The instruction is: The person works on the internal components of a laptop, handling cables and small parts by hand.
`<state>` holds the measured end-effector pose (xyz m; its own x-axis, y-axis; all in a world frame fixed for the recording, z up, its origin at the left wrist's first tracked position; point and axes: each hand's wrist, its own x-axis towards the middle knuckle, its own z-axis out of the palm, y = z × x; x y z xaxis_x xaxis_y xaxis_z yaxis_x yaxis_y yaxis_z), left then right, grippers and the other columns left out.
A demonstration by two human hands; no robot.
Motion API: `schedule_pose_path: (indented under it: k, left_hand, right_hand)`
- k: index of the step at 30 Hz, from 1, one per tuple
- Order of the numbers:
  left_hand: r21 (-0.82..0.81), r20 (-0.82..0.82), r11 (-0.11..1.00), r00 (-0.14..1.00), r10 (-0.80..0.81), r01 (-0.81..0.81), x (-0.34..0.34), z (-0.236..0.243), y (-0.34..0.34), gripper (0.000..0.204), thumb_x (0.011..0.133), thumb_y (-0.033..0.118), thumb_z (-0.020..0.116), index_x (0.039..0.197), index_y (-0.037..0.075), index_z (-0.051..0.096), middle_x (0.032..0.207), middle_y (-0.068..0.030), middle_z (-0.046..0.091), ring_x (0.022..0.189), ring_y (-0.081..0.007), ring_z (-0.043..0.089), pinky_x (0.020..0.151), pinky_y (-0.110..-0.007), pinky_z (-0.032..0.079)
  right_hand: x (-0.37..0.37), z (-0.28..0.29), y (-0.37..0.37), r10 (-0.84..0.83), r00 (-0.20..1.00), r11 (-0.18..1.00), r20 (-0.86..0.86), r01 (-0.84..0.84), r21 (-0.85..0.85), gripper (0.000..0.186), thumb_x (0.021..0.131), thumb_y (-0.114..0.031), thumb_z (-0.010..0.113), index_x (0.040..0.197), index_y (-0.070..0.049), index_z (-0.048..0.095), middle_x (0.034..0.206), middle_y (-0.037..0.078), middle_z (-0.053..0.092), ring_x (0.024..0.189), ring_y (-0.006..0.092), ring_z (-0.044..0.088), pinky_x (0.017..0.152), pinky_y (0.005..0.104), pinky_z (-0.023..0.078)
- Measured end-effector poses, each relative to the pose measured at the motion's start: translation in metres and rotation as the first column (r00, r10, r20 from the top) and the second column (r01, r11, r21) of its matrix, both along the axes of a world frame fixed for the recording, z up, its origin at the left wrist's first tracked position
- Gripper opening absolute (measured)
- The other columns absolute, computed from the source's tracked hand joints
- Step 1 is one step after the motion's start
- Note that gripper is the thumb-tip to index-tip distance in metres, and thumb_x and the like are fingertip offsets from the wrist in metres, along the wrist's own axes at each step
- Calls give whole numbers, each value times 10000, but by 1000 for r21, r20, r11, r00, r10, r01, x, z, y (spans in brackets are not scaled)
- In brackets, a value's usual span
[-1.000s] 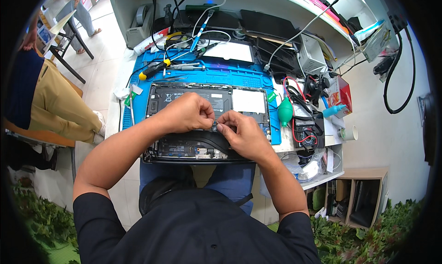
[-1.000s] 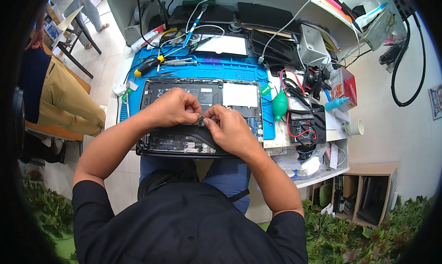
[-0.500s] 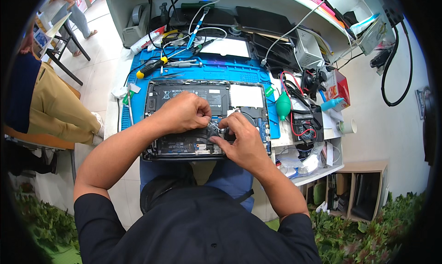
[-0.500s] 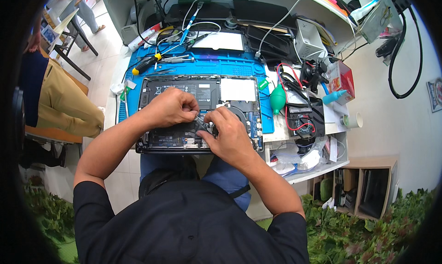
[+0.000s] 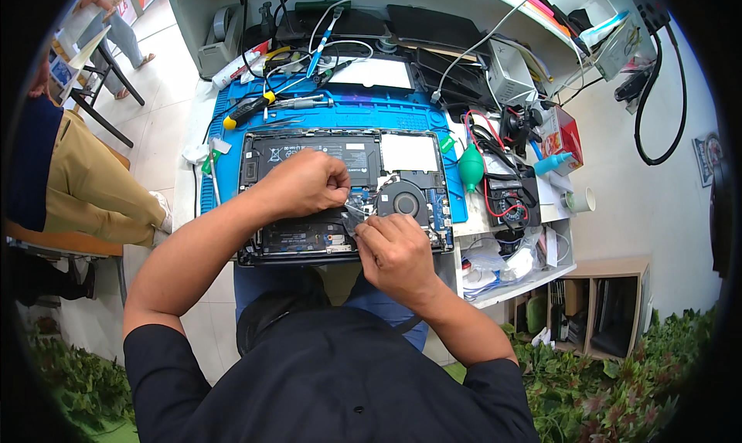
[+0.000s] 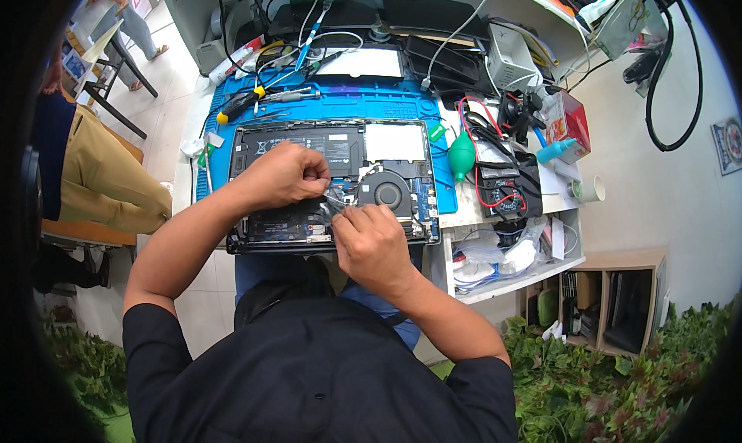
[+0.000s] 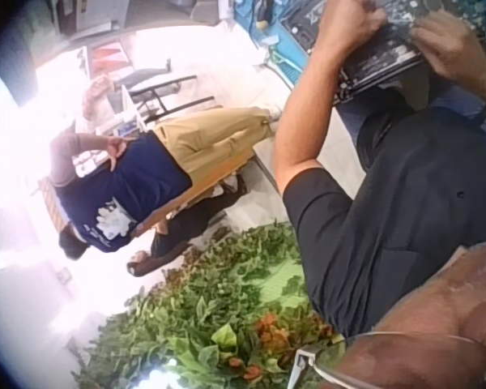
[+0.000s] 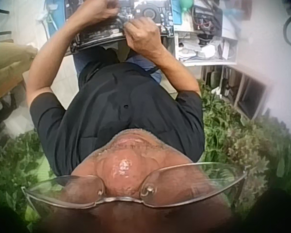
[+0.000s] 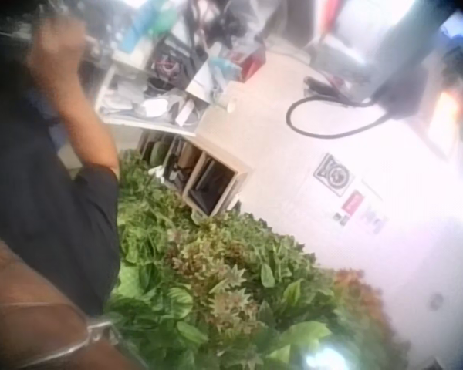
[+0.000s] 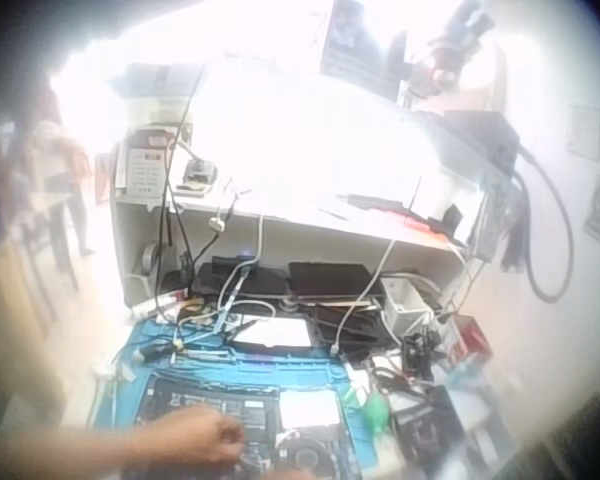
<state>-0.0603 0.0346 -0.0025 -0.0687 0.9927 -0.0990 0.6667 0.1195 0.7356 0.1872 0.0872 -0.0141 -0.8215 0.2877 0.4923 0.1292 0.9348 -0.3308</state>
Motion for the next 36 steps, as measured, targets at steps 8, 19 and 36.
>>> schedule_pose_path:
  k: [8, 19, 36]
  left_hand:
    - [-34, 2, 999, 1000, -11, 11, 0, 4, 1, 207, 937, 195, 818, 1025, 9, 832, 789, -146, 770, 700, -221, 722, 694, -365, 570]
    - [-27, 3, 999, 999, -32, 32, -3, -1, 3, 213, 928, 184, 803, 1036, 2, 824, 837, -174, 792, 726, -252, 742, 718, -376, 580]
    - [-1, -29, 997, 997, -77, 77, -8, -3, 6, 194, 893, 183, 805, 984, 12, 808, 808, -148, 769, 730, -257, 733, 711, -390, 574]
  right_hand:
    - [1, -11, -2, 44, 998, 989, -32, -39, 140, 148, 848, -13, 759, 994, -27, 737, 969, 94, 734, 871, 287, 701, 814, 433, 523]
    - [-7, 18, 4, -35, 979, 995, 202, 53, -85, 103, 891, -14, 745, 966, -24, 676, 851, 157, 697, 848, 369, 692, 824, 488, 528]
    - [-16, 11, -26, -180, 981, 609, 76, 172, -774, 233, 1017, -61, 784, 1168, 37, 636, 769, 174, 755, 604, 256, 713, 590, 365, 515]
